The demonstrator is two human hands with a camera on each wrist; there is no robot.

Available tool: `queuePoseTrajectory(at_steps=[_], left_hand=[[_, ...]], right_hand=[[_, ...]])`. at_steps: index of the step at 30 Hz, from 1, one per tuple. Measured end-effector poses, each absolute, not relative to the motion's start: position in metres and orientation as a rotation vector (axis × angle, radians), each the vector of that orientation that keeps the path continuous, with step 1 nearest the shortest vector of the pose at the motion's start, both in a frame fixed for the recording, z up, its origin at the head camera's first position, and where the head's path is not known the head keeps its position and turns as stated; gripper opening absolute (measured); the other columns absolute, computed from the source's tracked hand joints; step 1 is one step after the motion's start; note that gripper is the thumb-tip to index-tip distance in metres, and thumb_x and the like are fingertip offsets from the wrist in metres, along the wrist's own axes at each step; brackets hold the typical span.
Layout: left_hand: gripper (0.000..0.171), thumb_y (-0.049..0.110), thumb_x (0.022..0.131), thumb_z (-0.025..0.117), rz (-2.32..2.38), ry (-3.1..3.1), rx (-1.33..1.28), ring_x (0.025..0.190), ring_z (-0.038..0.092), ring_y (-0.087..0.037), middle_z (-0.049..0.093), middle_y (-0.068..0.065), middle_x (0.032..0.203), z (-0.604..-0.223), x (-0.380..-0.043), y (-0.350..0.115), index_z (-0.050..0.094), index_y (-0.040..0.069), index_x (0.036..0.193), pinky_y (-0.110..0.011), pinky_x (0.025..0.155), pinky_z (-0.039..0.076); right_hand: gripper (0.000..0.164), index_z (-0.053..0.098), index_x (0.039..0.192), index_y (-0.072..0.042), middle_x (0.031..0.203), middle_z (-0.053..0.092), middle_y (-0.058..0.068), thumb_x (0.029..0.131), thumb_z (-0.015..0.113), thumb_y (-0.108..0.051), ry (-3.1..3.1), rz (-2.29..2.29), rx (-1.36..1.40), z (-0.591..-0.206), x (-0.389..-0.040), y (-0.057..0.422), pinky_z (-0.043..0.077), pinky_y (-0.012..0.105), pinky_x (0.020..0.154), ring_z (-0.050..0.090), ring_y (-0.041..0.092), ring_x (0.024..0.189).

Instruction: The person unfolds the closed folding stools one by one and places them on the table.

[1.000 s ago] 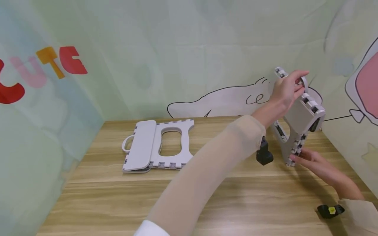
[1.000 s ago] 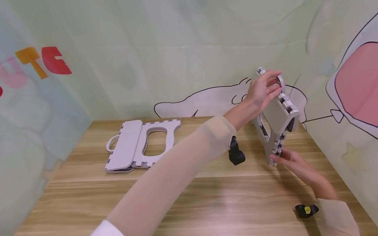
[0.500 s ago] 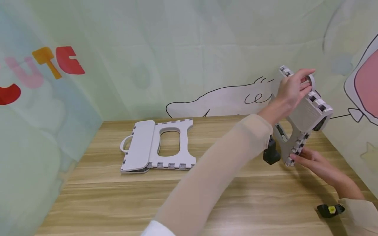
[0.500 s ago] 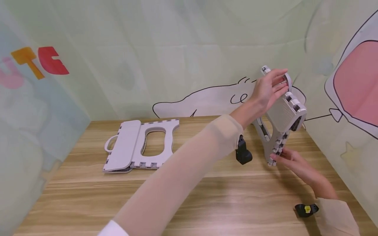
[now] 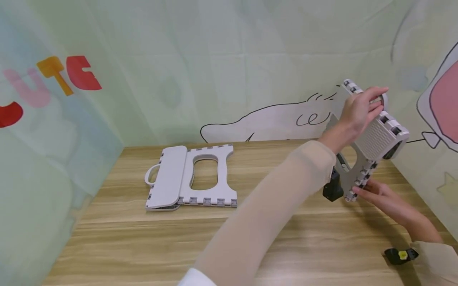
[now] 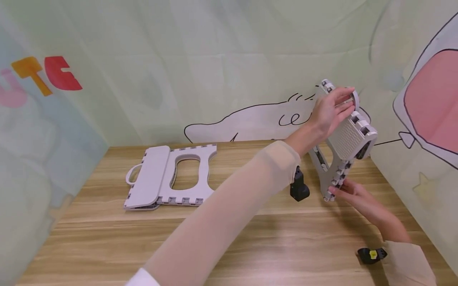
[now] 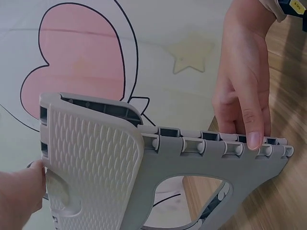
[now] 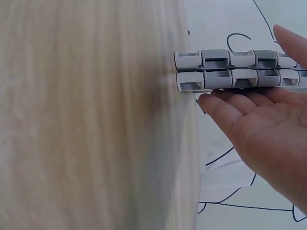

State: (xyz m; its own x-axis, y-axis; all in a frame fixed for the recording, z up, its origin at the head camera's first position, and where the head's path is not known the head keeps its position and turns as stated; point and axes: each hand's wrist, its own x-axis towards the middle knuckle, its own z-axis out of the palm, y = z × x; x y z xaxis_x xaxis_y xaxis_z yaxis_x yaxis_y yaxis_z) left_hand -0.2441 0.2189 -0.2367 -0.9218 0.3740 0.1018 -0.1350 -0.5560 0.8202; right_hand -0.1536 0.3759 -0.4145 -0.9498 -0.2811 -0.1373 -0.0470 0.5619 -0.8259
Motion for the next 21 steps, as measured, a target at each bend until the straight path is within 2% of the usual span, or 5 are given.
queuePoseTrajectory(at_steps=[7, 16, 18, 21], left_hand=[[0.036, 0.012, 0.098, 0.052, 2.483, 1.324, 0.417, 0.126, 0.056, -0.024, 0.059, -0.012, 0.136, -0.2382, -0.2445, 0.2196, 0.063, -0.011, 0.124, -0.027, 0.101, 0.047], [0.036, 0.012, 0.099, 0.051, 2.464, 1.355, 0.43, 0.124, 0.057, -0.019, 0.06, -0.009, 0.135, -0.2392, -0.2449, 0.2178, 0.064, -0.009, 0.124, -0.024, 0.101, 0.047], [0.035, 0.012, 0.099, 0.051, 2.461, 1.351, 0.433, 0.124, 0.057, -0.018, 0.06, -0.008, 0.135, -0.2398, -0.2451, 0.2178, 0.064, -0.01, 0.124, -0.024, 0.1, 0.047], [0.035, 0.012, 0.099, 0.052, 2.446, 1.354, 0.438, 0.124, 0.056, -0.017, 0.06, -0.008, 0.136, -0.2408, -0.2453, 0.2173, 0.063, -0.009, 0.125, -0.023, 0.1, 0.047]], right_hand=[[0.07, 0.012, 0.149, 0.02, 0.147, 0.025, 0.045, 0.109, 0.04, -0.03, 2.512, -1.345, -0.231, -0.4152, -0.1549, 0.3762, 0.029, 0.079, 0.096, 0.028, 0.062, 0.132], [0.07, 0.013, 0.148, 0.02, 0.147, 0.025, 0.046, 0.109, 0.041, -0.03, 2.524, -1.333, -0.227, -0.415, -0.1556, 0.3759, 0.031, 0.079, 0.096, 0.029, 0.063, 0.132], [0.068, 0.018, 0.147, 0.021, 0.145, 0.031, 0.044, 0.108, 0.043, -0.029, 2.559, -1.312, -0.234, -0.4156, -0.156, 0.3774, 0.037, 0.073, 0.097, 0.037, 0.058, 0.13], [0.063, 0.027, 0.145, 0.021, 0.141, 0.041, 0.041, 0.107, 0.048, -0.026, 2.631, -1.32, -0.242, -0.4176, -0.1571, 0.3822, 0.052, 0.043, 0.095, 0.057, 0.026, 0.122]])
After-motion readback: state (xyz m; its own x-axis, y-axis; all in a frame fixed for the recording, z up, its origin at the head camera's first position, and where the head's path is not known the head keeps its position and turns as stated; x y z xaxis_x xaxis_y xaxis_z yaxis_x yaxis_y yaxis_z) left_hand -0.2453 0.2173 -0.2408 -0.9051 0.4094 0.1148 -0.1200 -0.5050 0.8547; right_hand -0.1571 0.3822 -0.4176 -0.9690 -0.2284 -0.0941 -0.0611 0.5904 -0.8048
